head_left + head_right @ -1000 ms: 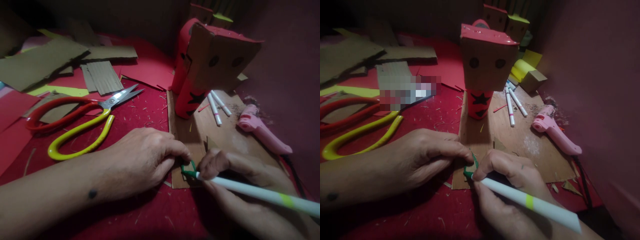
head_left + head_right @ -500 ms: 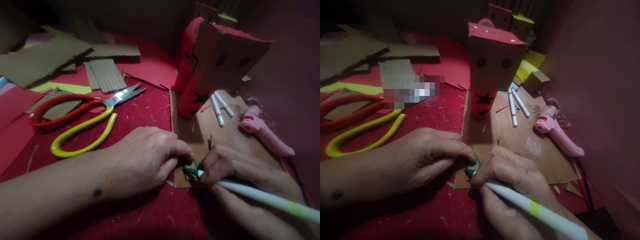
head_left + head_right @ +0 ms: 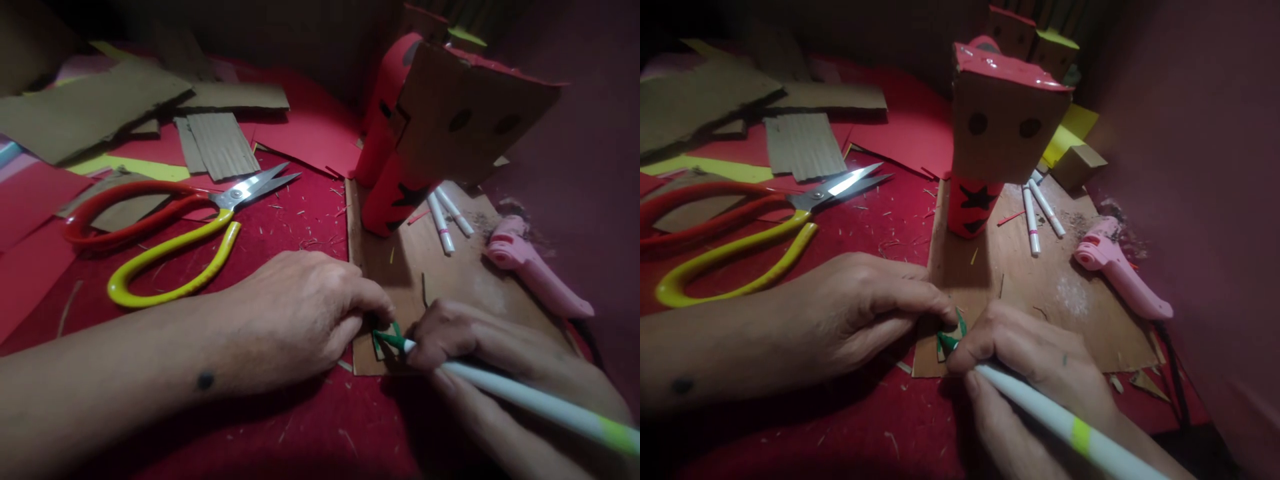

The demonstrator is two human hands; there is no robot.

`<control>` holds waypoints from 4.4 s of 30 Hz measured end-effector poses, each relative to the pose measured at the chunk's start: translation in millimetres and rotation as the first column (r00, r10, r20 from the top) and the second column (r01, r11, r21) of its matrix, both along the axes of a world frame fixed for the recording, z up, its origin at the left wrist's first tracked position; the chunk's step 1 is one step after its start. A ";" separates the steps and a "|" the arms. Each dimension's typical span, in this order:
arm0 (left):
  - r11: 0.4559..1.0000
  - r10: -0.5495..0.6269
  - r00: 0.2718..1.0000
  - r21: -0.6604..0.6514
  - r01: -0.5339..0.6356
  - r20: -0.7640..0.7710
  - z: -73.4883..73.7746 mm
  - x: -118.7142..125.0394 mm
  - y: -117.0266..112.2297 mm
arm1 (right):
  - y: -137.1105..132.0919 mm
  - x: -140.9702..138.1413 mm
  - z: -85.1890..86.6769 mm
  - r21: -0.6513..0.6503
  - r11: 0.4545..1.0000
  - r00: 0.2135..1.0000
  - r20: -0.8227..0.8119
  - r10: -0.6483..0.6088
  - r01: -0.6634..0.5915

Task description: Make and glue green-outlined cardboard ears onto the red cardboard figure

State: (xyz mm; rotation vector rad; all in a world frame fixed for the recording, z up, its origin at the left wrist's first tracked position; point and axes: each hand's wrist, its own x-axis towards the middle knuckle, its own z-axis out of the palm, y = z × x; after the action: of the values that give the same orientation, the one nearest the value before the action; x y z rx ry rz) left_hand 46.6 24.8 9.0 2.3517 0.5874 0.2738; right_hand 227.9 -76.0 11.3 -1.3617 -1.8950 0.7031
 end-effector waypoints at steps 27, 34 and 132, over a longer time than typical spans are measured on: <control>1.000 0.011 1.000 0.019 -0.011 0.001 -0.6 -0.8 0.1 | -0.5 -2.5 8.2 0.037 0.998 0.997 0.061 -0.046 0.043; 1.000 0.004 1.000 0.029 -0.005 0.023 -1.6 0.3 0.3 | -0.8 1.1 4.8 0.031 0.999 0.996 0.085 -0.021 0.018; 0.999 -0.011 0.999 0.033 0.010 0.037 -2.3 -2.2 -0.7 | -0.2 -3.4 5.0 0.009 1.000 0.994 0.105 -0.005 0.004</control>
State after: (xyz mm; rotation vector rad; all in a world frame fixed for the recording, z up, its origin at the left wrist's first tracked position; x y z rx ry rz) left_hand 44.4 24.1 6.7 2.3755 0.5567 0.3240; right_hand 224.5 -76.1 16.4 -1.4218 -1.9737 0.6314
